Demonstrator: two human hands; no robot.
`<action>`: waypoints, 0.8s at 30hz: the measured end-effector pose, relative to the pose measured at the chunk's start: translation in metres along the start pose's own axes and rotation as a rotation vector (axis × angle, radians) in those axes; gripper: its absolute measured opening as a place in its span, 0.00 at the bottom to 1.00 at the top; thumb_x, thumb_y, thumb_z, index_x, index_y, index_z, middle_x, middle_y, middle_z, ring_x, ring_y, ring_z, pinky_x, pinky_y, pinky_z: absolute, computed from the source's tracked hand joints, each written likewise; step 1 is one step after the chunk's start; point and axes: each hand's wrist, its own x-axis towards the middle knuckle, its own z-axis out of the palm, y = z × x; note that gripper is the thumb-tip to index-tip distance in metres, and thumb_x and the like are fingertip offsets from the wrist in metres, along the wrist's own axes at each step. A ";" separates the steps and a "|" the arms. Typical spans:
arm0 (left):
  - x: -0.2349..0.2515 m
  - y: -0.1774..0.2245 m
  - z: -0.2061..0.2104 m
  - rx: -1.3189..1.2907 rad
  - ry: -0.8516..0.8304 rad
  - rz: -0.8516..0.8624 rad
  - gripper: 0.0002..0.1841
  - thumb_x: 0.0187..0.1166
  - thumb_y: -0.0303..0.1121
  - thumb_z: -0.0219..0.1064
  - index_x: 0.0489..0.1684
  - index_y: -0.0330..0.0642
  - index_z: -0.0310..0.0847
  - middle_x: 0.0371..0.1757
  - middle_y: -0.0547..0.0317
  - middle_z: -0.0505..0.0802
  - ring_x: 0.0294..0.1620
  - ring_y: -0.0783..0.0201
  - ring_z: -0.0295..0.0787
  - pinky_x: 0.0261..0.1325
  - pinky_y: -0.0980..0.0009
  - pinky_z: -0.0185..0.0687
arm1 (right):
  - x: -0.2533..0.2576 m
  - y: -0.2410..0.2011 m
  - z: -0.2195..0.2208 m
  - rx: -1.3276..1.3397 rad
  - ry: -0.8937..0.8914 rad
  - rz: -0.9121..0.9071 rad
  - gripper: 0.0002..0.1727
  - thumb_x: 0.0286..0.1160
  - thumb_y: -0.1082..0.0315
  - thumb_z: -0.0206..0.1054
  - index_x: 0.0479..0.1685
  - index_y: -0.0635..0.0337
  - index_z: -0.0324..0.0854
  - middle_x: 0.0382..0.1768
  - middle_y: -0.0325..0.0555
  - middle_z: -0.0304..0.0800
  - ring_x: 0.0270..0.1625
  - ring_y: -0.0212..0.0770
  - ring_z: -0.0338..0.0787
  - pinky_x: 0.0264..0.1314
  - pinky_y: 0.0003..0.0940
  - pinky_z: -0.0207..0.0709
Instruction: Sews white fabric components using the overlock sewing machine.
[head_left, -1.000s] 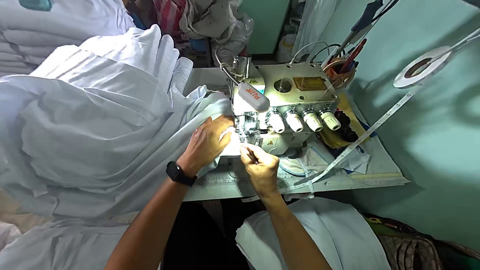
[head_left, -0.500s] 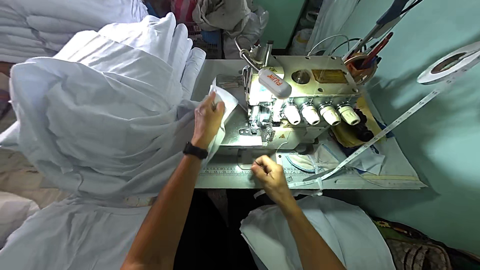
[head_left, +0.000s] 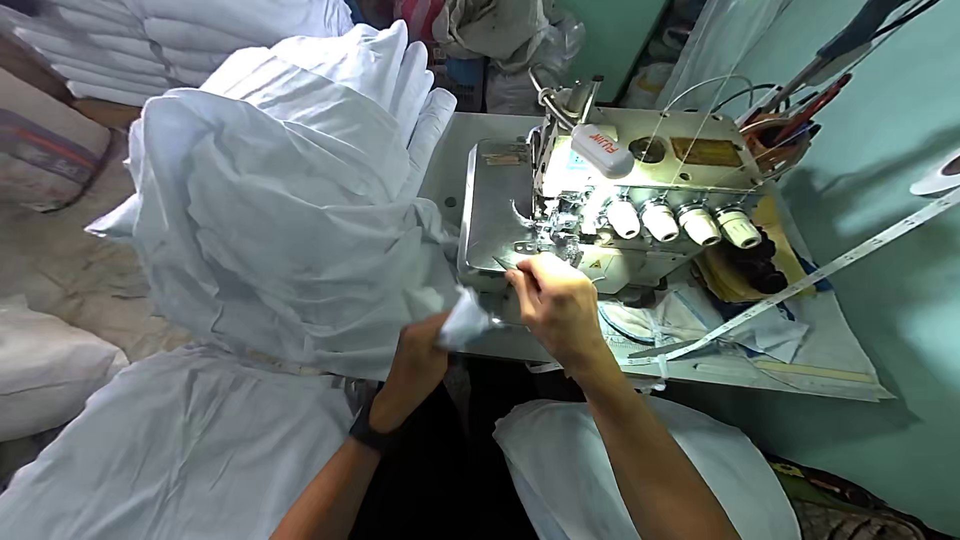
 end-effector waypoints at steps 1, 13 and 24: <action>-0.019 -0.006 -0.007 -0.102 -0.045 0.059 0.08 0.71 0.19 0.65 0.40 0.25 0.90 0.38 0.47 0.96 0.42 0.68 0.94 0.54 0.70 0.87 | -0.016 0.004 0.005 0.068 0.027 0.005 0.11 0.78 0.69 0.67 0.38 0.70 0.89 0.27 0.53 0.88 0.26 0.49 0.88 0.27 0.46 0.80; -0.086 -0.023 -0.017 -0.612 -0.143 0.141 0.07 0.85 0.32 0.66 0.48 0.41 0.89 0.56 0.68 0.95 0.62 0.81 0.87 0.68 0.80 0.81 | -0.098 0.011 0.061 0.032 0.086 -0.001 0.11 0.69 0.68 0.68 0.36 0.70 0.89 0.28 0.54 0.90 0.25 0.47 0.88 0.22 0.38 0.76; -0.095 -0.021 -0.028 -0.532 -0.438 0.137 0.08 0.78 0.22 0.66 0.45 0.26 0.89 0.50 0.48 0.96 0.58 0.72 0.90 0.68 0.77 0.80 | -0.074 -0.004 0.047 0.387 -0.084 0.313 0.14 0.72 0.63 0.69 0.39 0.68 0.89 0.28 0.48 0.88 0.28 0.39 0.83 0.34 0.39 0.78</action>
